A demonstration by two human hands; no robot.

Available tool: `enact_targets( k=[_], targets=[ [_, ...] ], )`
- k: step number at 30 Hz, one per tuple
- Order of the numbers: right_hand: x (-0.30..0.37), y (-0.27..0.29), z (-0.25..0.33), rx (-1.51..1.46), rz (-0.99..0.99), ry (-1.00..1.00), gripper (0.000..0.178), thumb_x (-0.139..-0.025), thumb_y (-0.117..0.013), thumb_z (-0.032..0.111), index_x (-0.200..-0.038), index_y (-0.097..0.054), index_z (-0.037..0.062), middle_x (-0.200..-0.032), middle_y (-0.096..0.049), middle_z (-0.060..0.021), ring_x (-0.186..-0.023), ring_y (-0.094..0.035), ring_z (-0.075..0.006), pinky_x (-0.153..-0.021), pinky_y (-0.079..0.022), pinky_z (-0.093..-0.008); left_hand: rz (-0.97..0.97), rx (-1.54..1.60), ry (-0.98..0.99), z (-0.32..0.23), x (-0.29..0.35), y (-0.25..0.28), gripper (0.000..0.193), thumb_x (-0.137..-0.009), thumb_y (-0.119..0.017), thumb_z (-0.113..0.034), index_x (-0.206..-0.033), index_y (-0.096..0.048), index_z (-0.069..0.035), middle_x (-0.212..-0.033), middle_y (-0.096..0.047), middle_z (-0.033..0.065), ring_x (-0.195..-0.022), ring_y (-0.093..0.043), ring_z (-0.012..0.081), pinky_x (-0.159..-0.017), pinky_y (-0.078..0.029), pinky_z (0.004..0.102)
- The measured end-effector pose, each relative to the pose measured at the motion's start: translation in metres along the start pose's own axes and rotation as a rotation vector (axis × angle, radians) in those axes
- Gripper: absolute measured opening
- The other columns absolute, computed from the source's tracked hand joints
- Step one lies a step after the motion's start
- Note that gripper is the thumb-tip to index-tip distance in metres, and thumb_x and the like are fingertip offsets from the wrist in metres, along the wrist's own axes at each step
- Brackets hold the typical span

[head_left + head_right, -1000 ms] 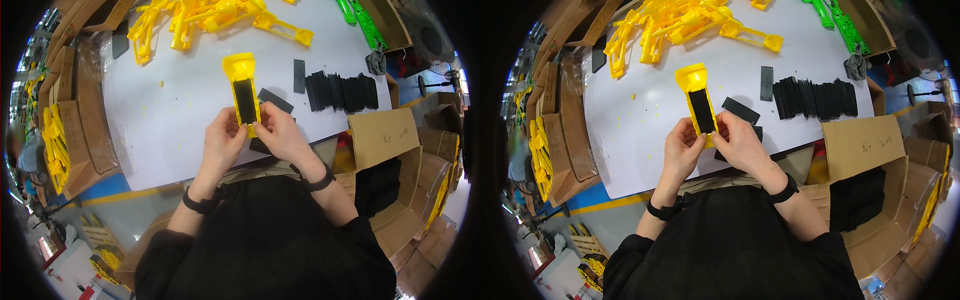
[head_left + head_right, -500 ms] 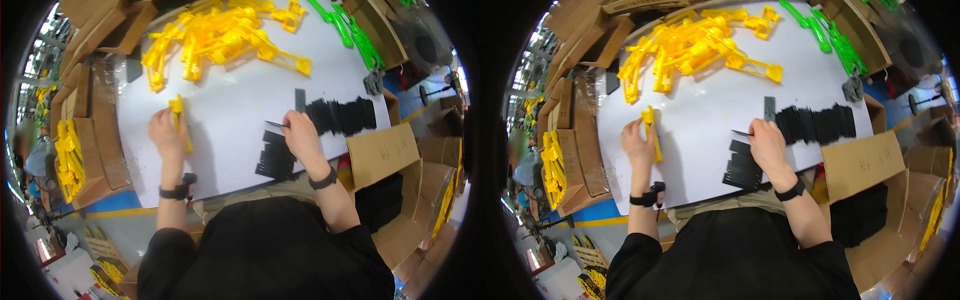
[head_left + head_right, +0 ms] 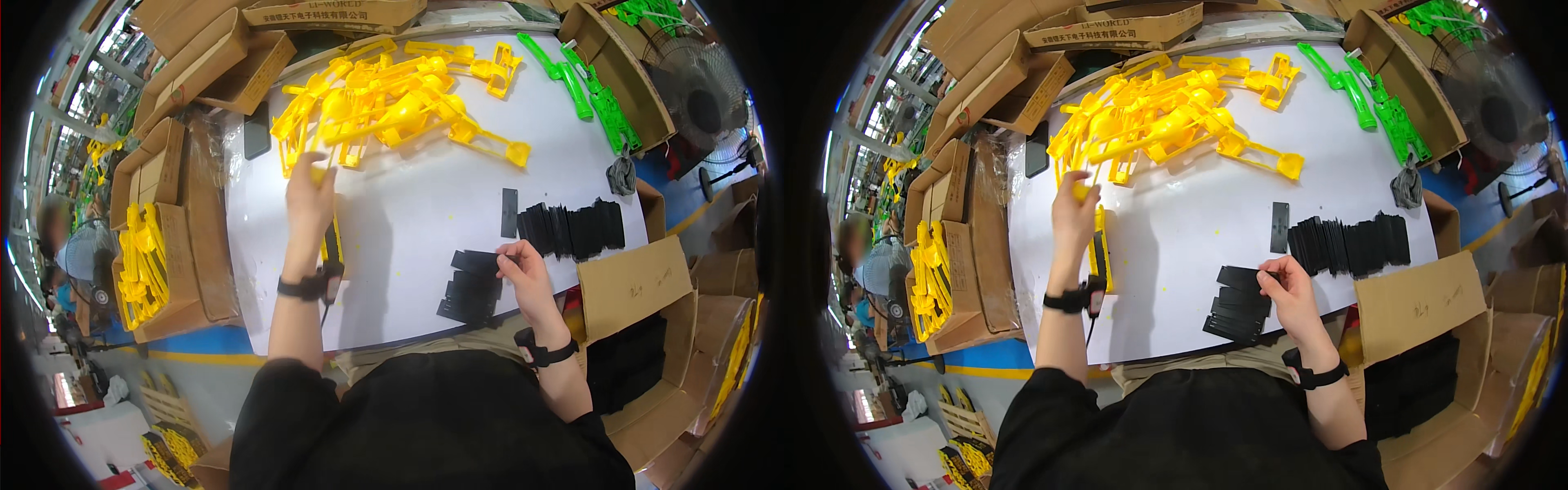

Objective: The recorder is assembling black electronic components into yellow plastic flashlight housings at a factory workstation.

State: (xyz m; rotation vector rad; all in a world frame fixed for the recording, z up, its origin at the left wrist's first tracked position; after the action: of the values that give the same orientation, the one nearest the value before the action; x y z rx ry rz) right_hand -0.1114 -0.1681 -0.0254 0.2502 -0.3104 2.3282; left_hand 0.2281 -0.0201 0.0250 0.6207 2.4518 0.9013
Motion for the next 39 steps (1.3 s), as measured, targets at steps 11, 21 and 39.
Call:
enact_targets(
  k=[11, 21, 39],
  targets=[
    [-0.009, -0.071, -0.011, -0.602, 0.172, -0.309, 0.021, -0.093, -0.057, 0.012, -0.109, -0.049, 0.0027, -0.096, -0.06, -0.0094, -0.085, -0.061, -0.0191, -0.079, -0.05, -0.032, 0.499, 1.2, 0.704, -0.032, 0.117, -0.032, 0.038, -0.085, -0.065, -0.017, -0.119, -0.051, -0.006, -0.094, -0.062, 0.0048, -0.089, -0.064, 0.0233, -0.081, -0.051, 0.036],
    [-0.004, -0.07, -0.017, -0.347, -0.087, -0.138, 0.014, -0.089, -0.064, 0.014, -0.089, -0.053, 0.0047, -0.084, -0.061, -0.004, -0.075, -0.059, -0.0121, -0.072, -0.05, -0.0302, 0.875, 1.163, 0.368, -0.075, 0.153, -0.068, 0.042, -0.093, -0.046, -0.02, -0.131, -0.039, -0.004, -0.111, -0.059, 0.0134, -0.095, -0.059, 0.0209, -0.089, -0.045, 0.0337],
    [0.004, -0.085, -0.021, 0.064, 0.151, -0.044, 0.034, -0.082, -0.064, 0.008, -0.109, -0.046, -0.0001, -0.089, -0.057, -0.0129, -0.076, -0.061, -0.0224, -0.066, -0.047, -0.0354, 0.445, 0.939, 0.508, -0.061, 0.152, -0.078, 0.016, -0.091, -0.061, -0.015, -0.097, -0.057, -0.001, -0.088, -0.063, 0.0042, -0.079, -0.06, 0.0092, -0.068, -0.048, 0.0237]
  ],
)
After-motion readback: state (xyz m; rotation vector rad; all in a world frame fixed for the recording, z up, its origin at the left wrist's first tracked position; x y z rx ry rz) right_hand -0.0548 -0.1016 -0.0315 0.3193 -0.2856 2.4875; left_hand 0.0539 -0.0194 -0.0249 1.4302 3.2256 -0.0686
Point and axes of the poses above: each hand's wrist, its own x-axis away from the middle knuckle, its own y-axis out of the back of the hand, z = x × y, the point moved 5 cm from there along -x, towards the middle knuckle
